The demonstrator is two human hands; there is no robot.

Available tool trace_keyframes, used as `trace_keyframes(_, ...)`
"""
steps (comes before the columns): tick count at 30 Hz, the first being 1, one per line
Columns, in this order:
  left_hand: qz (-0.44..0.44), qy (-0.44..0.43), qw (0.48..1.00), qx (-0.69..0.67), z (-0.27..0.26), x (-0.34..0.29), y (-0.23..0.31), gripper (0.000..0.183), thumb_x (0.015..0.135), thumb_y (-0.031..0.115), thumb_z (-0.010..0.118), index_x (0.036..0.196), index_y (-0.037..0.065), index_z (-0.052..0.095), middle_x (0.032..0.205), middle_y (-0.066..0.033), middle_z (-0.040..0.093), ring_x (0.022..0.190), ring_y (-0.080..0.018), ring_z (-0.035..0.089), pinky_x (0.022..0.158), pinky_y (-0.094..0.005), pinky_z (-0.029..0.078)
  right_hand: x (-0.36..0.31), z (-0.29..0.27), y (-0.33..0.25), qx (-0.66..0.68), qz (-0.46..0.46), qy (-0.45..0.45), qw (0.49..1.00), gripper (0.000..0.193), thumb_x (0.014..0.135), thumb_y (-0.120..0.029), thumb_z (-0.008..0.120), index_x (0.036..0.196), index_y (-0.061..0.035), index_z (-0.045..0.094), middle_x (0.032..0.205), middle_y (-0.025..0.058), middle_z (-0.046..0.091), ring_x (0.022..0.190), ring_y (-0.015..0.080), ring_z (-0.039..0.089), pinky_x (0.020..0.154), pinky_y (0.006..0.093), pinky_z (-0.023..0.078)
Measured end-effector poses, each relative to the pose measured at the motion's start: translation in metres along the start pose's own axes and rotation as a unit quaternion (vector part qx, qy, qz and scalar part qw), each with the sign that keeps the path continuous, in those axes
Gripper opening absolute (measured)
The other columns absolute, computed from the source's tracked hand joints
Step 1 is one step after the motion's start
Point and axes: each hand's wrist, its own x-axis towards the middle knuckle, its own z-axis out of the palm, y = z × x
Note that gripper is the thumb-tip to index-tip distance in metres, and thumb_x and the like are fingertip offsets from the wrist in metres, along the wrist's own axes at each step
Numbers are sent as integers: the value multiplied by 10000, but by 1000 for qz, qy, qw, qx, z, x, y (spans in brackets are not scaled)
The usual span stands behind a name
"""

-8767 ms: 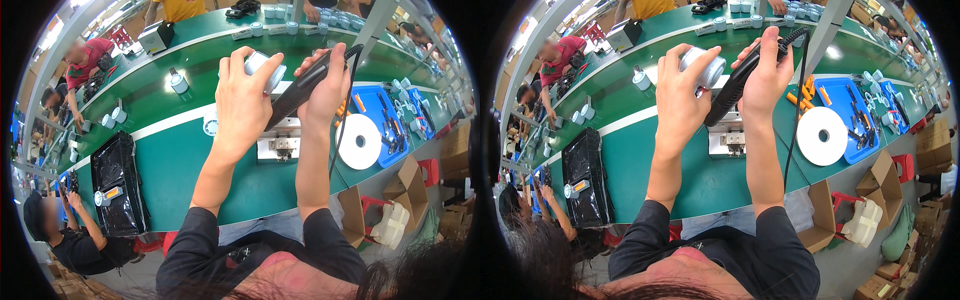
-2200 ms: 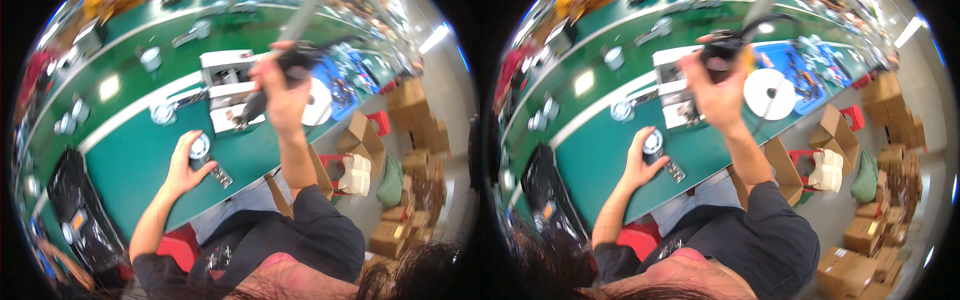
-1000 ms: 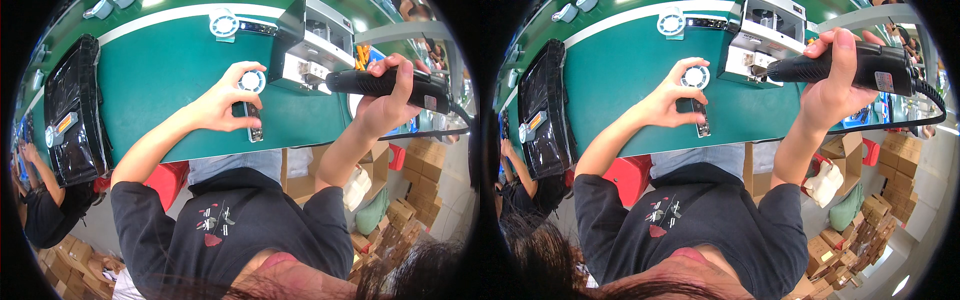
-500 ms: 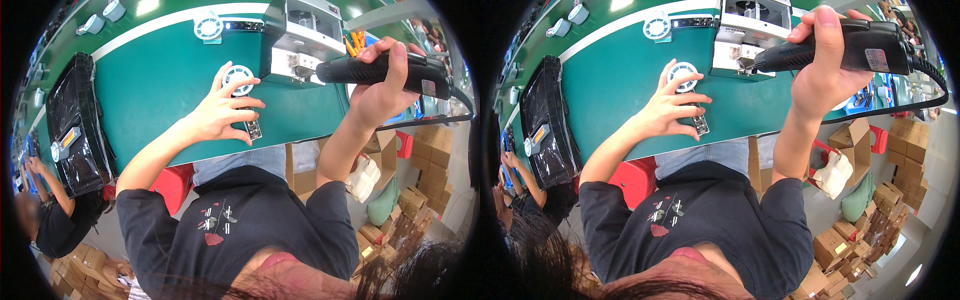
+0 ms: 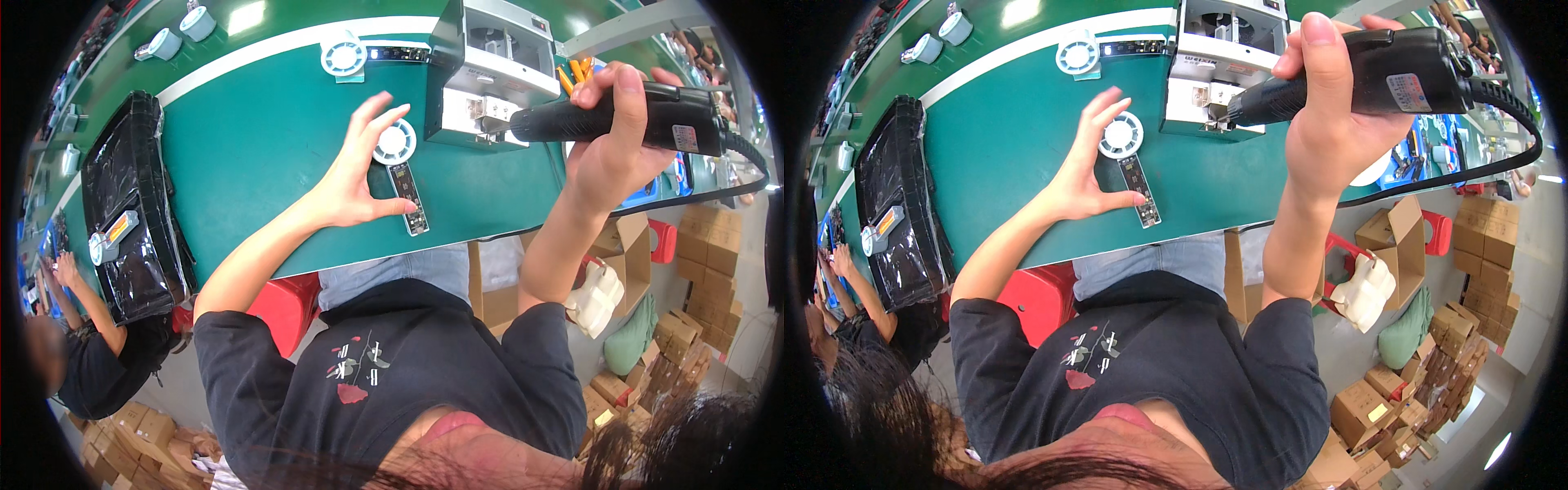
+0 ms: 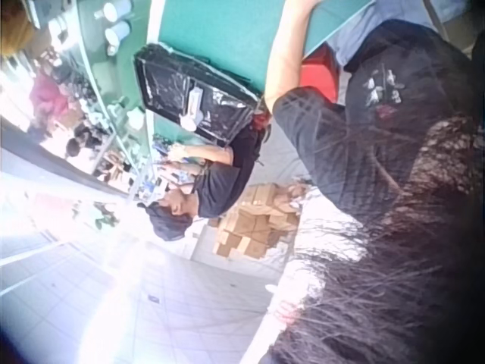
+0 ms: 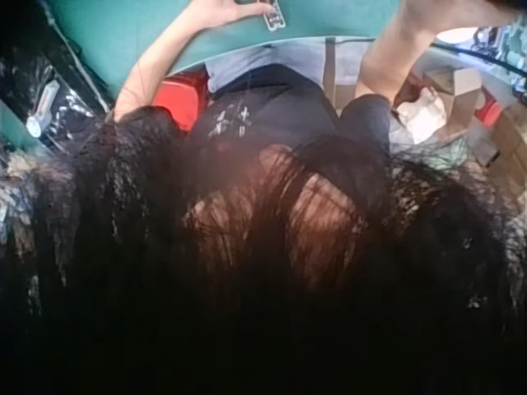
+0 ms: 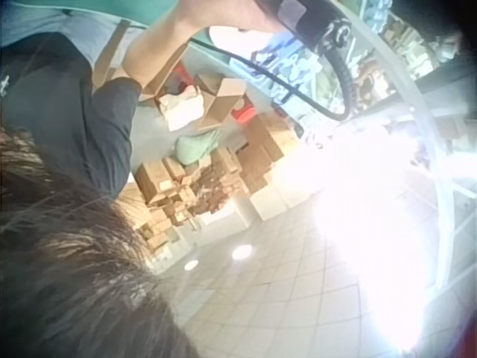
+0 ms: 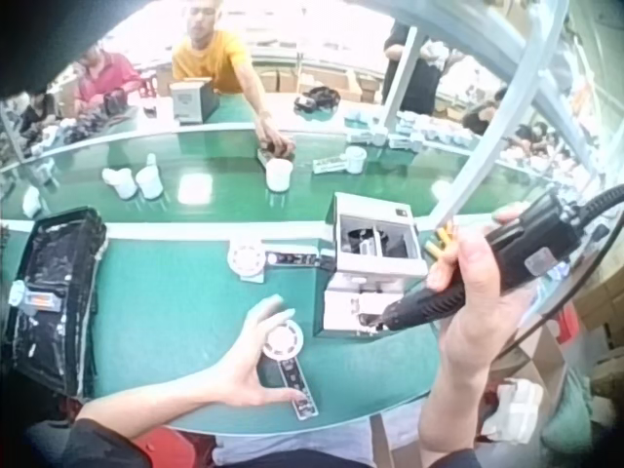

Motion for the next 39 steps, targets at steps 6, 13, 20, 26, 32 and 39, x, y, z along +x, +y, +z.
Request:
trace_keyframes(6,-2,-64,998,15,-6,2,1,1251,657,148,1008,1680,125,288,1568,-209,330,1495,-374,356,1259,-466,305,-6,8,-1,-26,-13,44,999,302,934,10,756,1108,22,510,703,90,675,571,129,609,626,268,521)
trace_keyframes(13,0,-57,998,-3,-4,-2,-3,1232,668,121,989,1680,123,287,1545,-206,350,1467,-378,381,1240,-465,323,-26,25,-17,-72,-1,50,996,307,936,27,730,1137,20,498,713,108,661,555,141,595,595,293,538)
trace_keyframes(20,-1,-42,999,-23,-2,-1,-5,1219,669,127,984,1676,117,296,1541,-201,363,1453,-381,401,1235,-463,336,-54,43,-28,36,108,3,994,414,955,0,729,1271,-19,461,847,152,696,612,180,619,622,338,552)
trace_keyframes(26,10,-39,999,-25,-2,-1,-4,1228,666,132,985,1681,137,295,1539,-199,357,1452,-382,403,1228,-466,350,-59,60,-25,52,85,-26,995,436,959,-6,737,1299,-15,464,862,135,711,621,164,630,645,321,551)
trace_keyframes(32,13,-36,999,-25,-1,-1,-4,1216,668,126,980,1677,149,302,1530,-198,358,1441,-388,412,1208,-477,375,-59,64,-16,47,104,-36,993,435,970,-3,738,1304,-7,459,856,121,715,656,152,648,654,312,550)
trace_keyframes(39,21,-32,999,-15,-1,-2,-6,1197,660,104,968,1665,146,320,1515,-195,380,1431,-386,420,1193,-478,390,-60,69,-6,70,104,-45,991,429,965,18,750,1290,-11,470,851,117,715,660,142,647,651,298,545)
